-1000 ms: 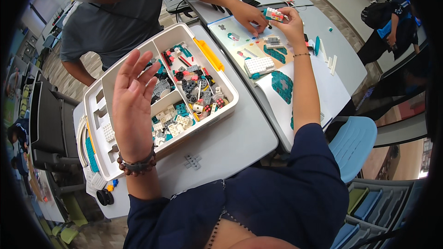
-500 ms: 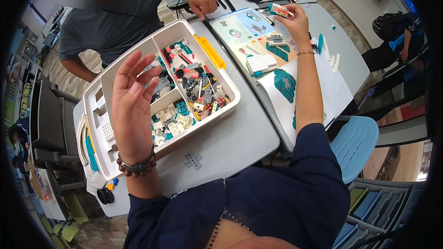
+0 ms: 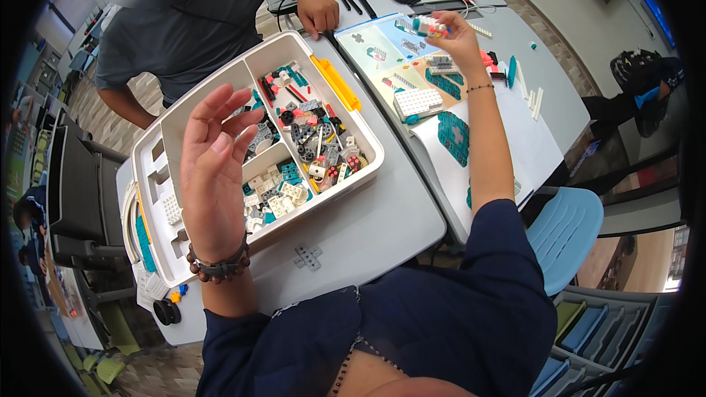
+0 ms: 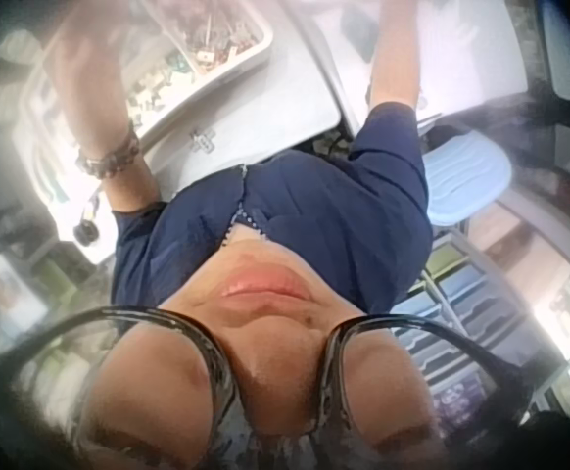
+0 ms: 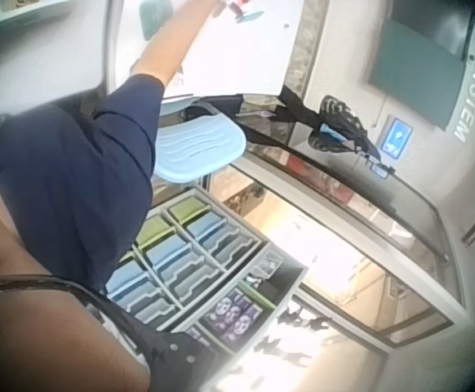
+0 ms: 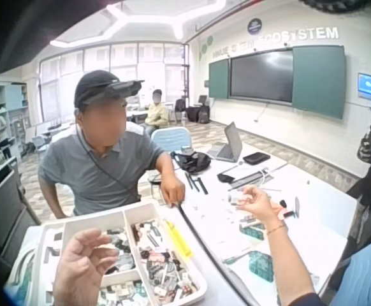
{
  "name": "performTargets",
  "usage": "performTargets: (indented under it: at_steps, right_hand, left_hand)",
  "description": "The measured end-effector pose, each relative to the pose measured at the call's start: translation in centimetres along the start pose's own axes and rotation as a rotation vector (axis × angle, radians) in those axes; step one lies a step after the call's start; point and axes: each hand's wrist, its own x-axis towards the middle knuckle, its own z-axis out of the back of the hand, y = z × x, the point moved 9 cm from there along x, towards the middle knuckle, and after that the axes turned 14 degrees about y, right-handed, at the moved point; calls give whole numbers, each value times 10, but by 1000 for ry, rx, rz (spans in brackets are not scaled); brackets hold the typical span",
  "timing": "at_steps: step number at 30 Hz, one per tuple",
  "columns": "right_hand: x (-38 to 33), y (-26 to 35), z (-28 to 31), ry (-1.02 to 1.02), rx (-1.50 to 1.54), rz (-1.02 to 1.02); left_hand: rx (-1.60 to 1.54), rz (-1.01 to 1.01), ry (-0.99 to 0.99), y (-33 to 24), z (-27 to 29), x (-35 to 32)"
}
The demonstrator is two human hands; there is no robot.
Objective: The person assembles small plastic building blocks by selecting pieces from a compartmentalized tray and connecting them by hand. They build small structures and place them on the table while another person works nearby.
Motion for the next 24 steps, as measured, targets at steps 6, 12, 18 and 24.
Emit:
performTargets:
  at_steps: [6, 12, 18, 24]
  right_hand:
    - [-7, -34, -19, 94, 64, -188]
    - [-9, -15, -21, 77, 87, -155]
    - [-10, -10, -22, 72, -51, -112]
    - [-6, -12, -27, 83, -184, -103]
  left_hand:
    - [57, 16, 26, 1, 1, 1]
    - [82, 14, 13, -1, 4, 0]
    - [-26, 27, 37, 2, -1, 2]
    - [-18, 35, 20, 3, 3, 2]
